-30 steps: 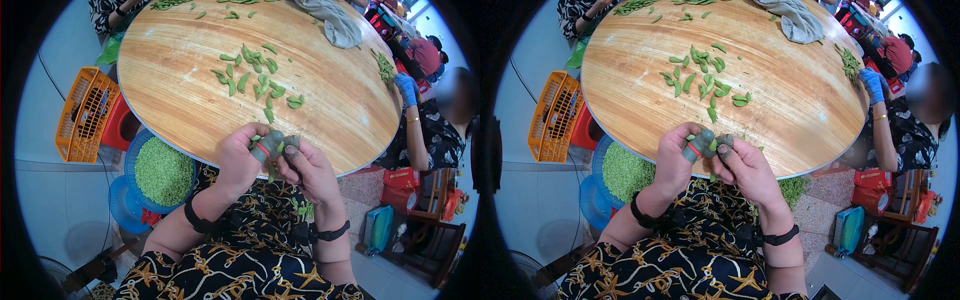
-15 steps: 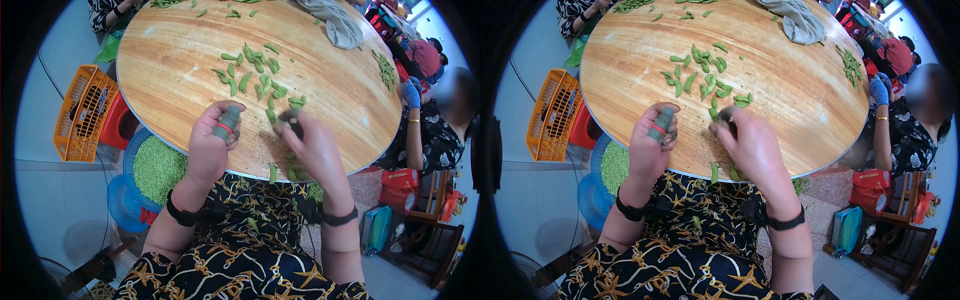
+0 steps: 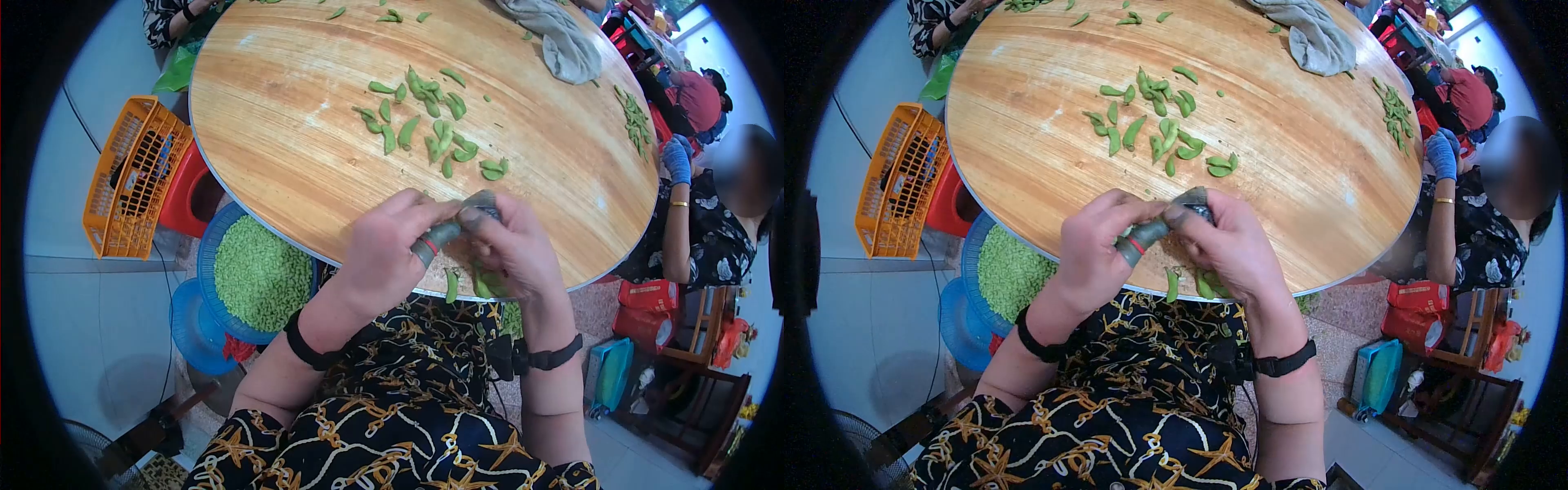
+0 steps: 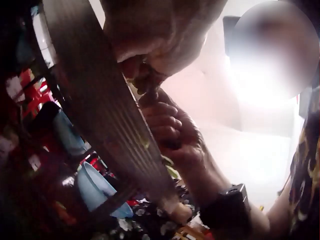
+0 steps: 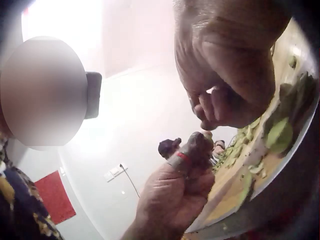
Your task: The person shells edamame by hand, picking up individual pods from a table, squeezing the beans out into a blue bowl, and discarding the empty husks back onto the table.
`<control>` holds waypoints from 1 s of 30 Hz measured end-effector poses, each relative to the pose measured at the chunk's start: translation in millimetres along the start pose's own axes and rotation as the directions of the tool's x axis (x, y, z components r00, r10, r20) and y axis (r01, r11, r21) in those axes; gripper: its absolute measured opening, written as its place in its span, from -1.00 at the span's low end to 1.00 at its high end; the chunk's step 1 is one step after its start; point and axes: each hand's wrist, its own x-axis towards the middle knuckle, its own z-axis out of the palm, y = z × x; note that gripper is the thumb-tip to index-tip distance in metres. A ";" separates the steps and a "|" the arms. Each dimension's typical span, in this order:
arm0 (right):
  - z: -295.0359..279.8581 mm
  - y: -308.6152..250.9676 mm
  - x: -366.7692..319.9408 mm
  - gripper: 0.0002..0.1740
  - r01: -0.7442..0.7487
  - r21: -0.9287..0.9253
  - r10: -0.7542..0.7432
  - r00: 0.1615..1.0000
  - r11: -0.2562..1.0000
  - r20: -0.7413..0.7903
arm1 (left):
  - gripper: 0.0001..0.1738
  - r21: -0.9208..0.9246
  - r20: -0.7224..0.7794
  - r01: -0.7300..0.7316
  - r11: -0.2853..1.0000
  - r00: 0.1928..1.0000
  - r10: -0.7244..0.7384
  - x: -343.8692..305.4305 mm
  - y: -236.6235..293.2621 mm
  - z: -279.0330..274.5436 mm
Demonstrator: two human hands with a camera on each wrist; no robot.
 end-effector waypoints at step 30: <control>22.6 14.5 -23.2 -0.81 0.170 0.026 -0.165 0.978 0.985 -0.131 | -0.85 -0.737 0.223 0.376 0.562 0.920 -0.323 -4.3 -1.5 18.7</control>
